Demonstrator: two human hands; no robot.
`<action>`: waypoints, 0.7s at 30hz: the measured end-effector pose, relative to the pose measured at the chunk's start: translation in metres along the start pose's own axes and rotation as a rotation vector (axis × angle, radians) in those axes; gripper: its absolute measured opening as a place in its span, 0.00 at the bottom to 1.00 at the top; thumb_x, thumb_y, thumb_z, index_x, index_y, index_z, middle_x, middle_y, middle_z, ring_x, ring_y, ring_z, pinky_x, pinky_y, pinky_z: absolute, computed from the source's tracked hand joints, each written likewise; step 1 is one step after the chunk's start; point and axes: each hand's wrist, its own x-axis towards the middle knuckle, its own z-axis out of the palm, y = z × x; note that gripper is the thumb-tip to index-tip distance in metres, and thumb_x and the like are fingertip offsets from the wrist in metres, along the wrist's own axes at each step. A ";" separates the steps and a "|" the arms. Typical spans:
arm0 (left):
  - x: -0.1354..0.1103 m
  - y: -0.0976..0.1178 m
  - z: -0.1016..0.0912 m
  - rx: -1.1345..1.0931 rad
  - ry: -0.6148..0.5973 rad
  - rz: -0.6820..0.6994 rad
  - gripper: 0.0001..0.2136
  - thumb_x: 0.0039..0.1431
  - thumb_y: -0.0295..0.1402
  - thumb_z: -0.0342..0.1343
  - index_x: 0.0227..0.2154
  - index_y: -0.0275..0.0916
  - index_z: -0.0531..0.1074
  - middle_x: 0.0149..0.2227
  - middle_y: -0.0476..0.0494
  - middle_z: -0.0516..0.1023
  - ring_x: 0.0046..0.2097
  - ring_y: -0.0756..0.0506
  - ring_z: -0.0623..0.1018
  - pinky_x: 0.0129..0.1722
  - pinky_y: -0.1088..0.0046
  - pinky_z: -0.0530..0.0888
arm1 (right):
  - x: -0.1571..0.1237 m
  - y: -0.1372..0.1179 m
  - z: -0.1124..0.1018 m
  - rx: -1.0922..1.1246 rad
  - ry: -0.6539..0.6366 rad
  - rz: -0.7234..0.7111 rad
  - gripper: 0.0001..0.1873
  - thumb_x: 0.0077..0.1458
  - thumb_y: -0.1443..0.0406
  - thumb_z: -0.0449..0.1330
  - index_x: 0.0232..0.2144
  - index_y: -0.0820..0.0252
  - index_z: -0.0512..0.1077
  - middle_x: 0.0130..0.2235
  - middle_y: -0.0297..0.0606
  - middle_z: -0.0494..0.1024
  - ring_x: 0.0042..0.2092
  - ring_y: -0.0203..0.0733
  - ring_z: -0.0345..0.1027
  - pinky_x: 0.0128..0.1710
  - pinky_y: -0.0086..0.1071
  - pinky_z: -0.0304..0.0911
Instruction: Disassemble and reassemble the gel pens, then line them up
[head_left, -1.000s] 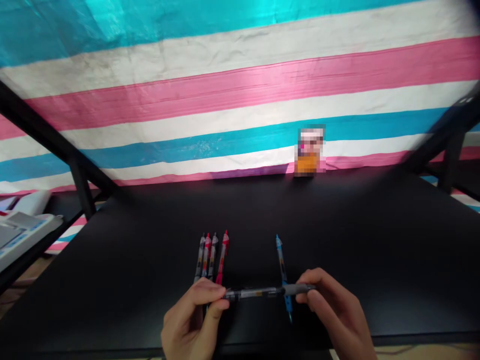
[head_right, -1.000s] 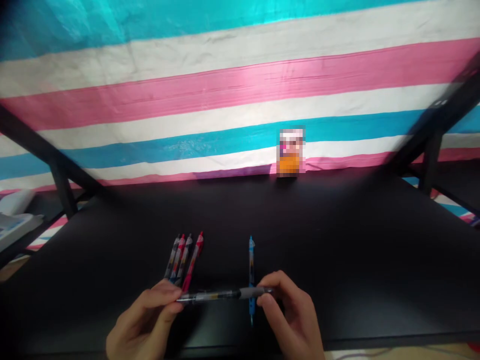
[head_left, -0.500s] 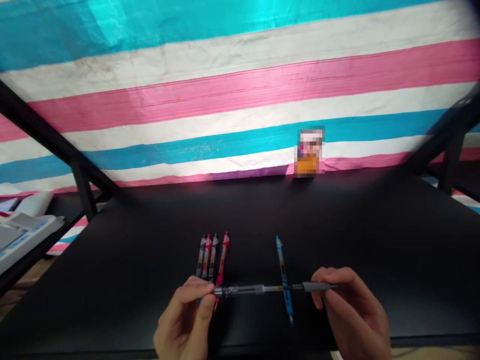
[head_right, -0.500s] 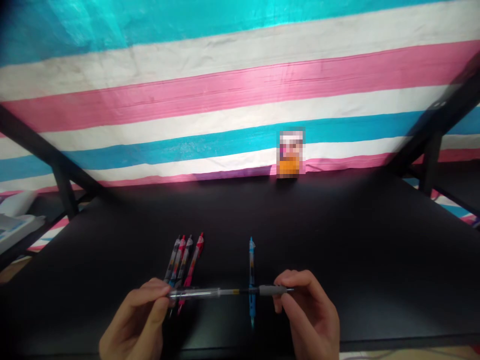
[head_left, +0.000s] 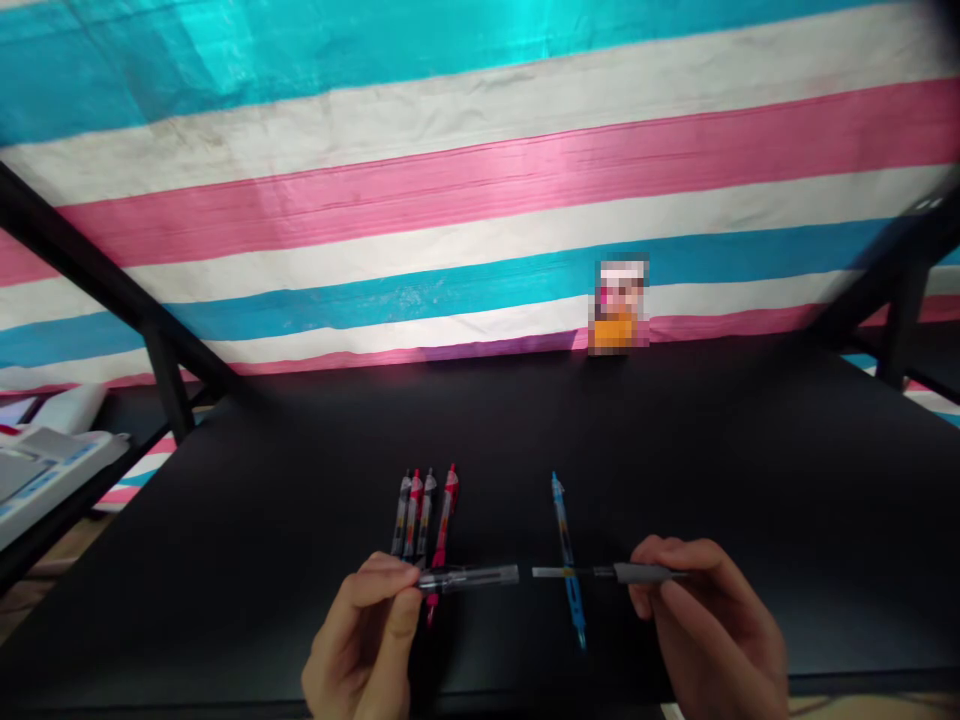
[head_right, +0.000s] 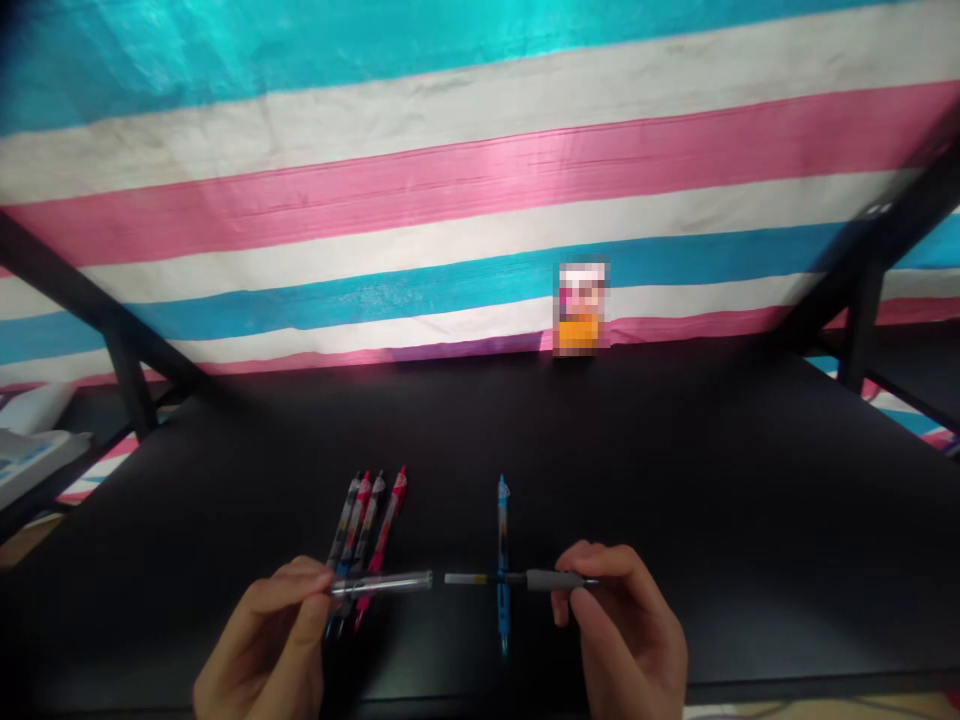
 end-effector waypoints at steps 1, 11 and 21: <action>0.000 0.000 0.000 0.006 -0.011 0.007 0.03 0.62 0.30 0.67 0.32 0.39 0.82 0.29 0.46 0.79 0.36 0.48 0.78 0.36 0.79 0.77 | 0.000 0.000 0.000 0.000 0.000 -0.001 0.03 0.68 0.65 0.65 0.43 0.53 0.79 0.37 0.35 0.75 0.33 0.36 0.69 0.33 0.30 0.69; 0.001 0.000 0.000 0.015 -0.078 0.013 0.03 0.64 0.29 0.65 0.34 0.41 0.80 0.30 0.48 0.78 0.35 0.49 0.78 0.37 0.81 0.77 | -0.002 0.005 -0.002 -0.022 -0.012 0.008 0.04 0.68 0.66 0.64 0.43 0.52 0.78 0.38 0.35 0.75 0.33 0.35 0.70 0.35 0.29 0.68; 0.006 0.000 -0.001 0.151 -0.242 0.101 0.07 0.59 0.23 0.65 0.34 0.43 0.82 0.30 0.48 0.82 0.35 0.47 0.83 0.40 0.75 0.82 | -0.010 -0.007 0.034 -0.373 -0.003 0.040 0.07 0.66 0.56 0.67 0.39 0.50 0.80 0.40 0.36 0.78 0.36 0.37 0.72 0.36 0.26 0.66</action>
